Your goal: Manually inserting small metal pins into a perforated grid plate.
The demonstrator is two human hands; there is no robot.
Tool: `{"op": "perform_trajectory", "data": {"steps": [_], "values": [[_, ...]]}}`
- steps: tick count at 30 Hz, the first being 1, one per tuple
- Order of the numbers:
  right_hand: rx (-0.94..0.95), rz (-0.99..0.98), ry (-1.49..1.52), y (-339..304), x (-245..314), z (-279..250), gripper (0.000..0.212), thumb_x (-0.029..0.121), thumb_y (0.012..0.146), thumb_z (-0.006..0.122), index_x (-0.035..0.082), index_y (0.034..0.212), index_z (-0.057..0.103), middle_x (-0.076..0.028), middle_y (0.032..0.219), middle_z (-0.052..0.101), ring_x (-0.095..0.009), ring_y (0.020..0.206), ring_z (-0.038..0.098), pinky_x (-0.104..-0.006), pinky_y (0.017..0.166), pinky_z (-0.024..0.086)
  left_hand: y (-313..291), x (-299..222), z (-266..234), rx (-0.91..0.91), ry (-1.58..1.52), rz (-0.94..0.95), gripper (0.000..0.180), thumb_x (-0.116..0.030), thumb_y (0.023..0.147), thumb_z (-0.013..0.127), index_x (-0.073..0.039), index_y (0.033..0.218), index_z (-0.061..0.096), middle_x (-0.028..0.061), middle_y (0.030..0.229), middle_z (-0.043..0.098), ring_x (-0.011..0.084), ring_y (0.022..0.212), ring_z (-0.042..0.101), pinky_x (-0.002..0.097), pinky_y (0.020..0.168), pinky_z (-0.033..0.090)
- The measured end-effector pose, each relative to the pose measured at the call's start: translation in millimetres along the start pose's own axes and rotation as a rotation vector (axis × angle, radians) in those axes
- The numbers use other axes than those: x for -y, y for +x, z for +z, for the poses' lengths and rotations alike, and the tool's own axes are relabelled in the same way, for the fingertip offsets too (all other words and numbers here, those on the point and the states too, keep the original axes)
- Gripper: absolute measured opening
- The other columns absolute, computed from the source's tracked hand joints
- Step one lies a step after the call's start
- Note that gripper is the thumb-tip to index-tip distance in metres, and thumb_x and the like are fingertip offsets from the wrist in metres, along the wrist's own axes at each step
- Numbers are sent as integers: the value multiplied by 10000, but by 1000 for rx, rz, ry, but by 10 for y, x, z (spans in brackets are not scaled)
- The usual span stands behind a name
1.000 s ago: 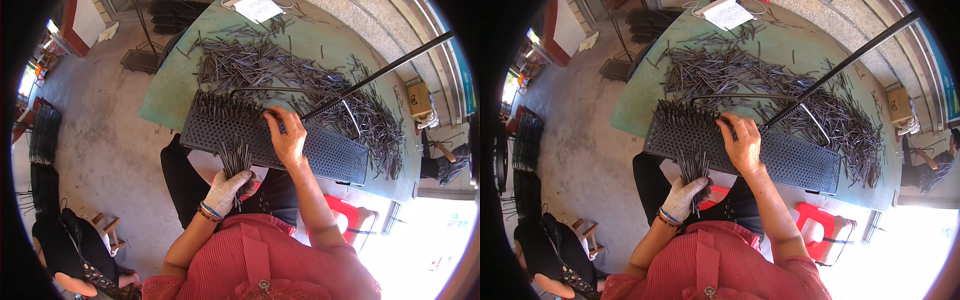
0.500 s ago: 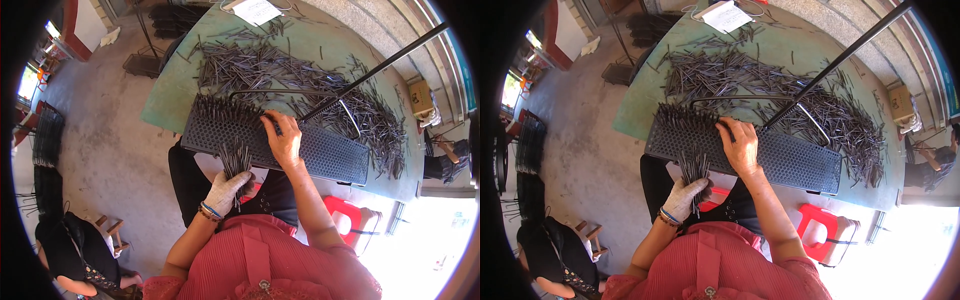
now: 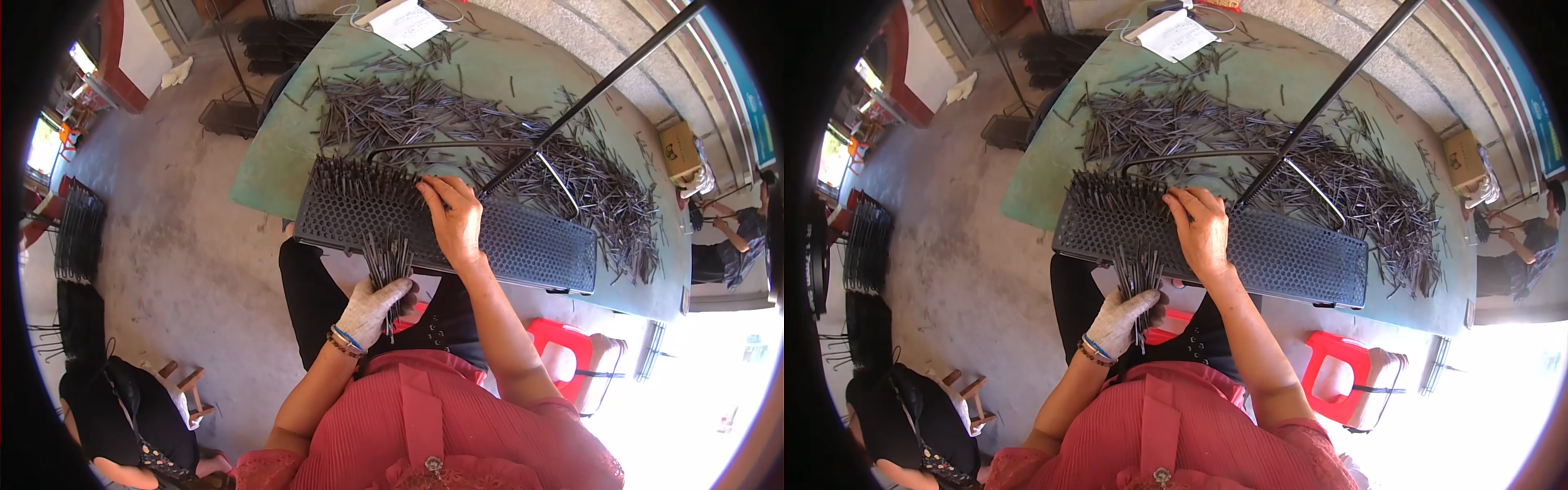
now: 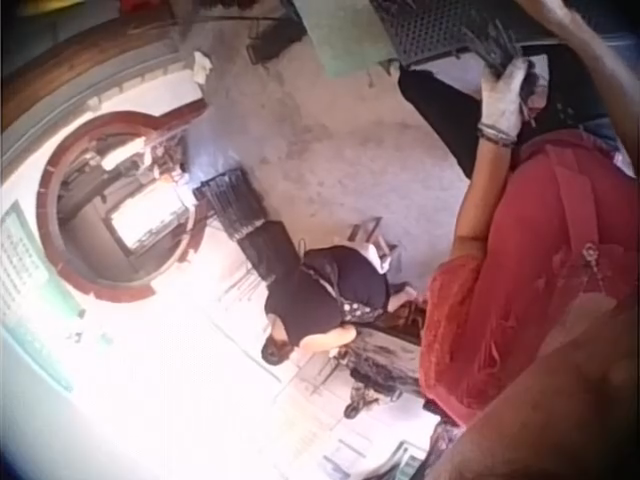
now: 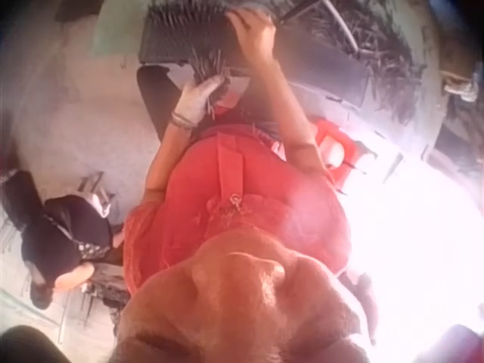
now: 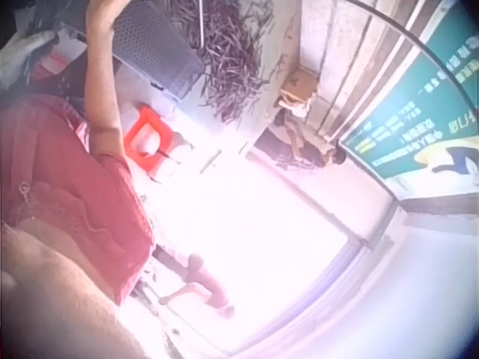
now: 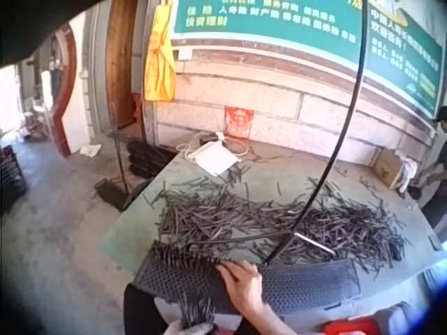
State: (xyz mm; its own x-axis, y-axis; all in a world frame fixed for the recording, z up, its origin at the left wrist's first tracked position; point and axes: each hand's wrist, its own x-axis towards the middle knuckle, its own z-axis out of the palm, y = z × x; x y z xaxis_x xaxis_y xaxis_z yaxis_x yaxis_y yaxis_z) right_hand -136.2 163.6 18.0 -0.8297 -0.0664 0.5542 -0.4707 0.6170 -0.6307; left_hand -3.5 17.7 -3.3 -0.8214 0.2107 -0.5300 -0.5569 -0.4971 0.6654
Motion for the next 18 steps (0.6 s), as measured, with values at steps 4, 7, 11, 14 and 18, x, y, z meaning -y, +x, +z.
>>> {"op": "perform_trajectory", "data": {"steps": [4, 7, 11, 14, 18], "values": [[-32, 4, 11, 16, 8, 6, 137, 92, 840, 714, 14, 952, 724, -111, 914, 692, -284, 818, 651, -335, 771, 490, -19, -45, 25, 5, 10, 16, 226, -181, 919, 653, 17, 1026, 637, 74, 892, 688, 148, 769, 662, 283, 683, 550], [-45, 80, 16, -4, 31, 34, 130, 88, 847, 705, 14, 952, 724, -113, 910, 692, -288, 827, 652, -332, 772, 491, -19, -59, 33, 30, 11, 19, 228, -181, 924, 647, 3, 1058, 630, 78, 918, 688, 152, 781, 664, 287, 695, 553], [-49, 4, -9, -27, 52, 59, 136, 86, 840, 711, 27, 962, 724, -108, 917, 688, -291, 818, 646, -337, 755, 491, 33, -41, 11, 52, -51, -8, 230, -168, 929, 637, -11, 1096, 617, 79, 941, 684, 154, 791, 665, 285, 696, 555], [-16, -42, -22, -21, 29, 65, 146, 95, 829, 723, 36, 963, 722, -104, 919, 680, -297, 812, 637, -354, 745, 490, 39, -24, -18, 68, -67, -8, 227, -150, 933, 629, -21, 1118, 606, 78, 952, 680, 154, 795, 663, 279, 691, 556], [13, -55, 4, -1, -5, 43, 139, 107, 836, 716, 38, 957, 724, -102, 912, 676, -296, 810, 632, -365, 757, 485, 32, -36, -9, 65, -62, -5, 212, -145, 935, 626, -5, 1093, 605, 82, 940, 678, 154, 781, 662, 273, 677, 558]]}}
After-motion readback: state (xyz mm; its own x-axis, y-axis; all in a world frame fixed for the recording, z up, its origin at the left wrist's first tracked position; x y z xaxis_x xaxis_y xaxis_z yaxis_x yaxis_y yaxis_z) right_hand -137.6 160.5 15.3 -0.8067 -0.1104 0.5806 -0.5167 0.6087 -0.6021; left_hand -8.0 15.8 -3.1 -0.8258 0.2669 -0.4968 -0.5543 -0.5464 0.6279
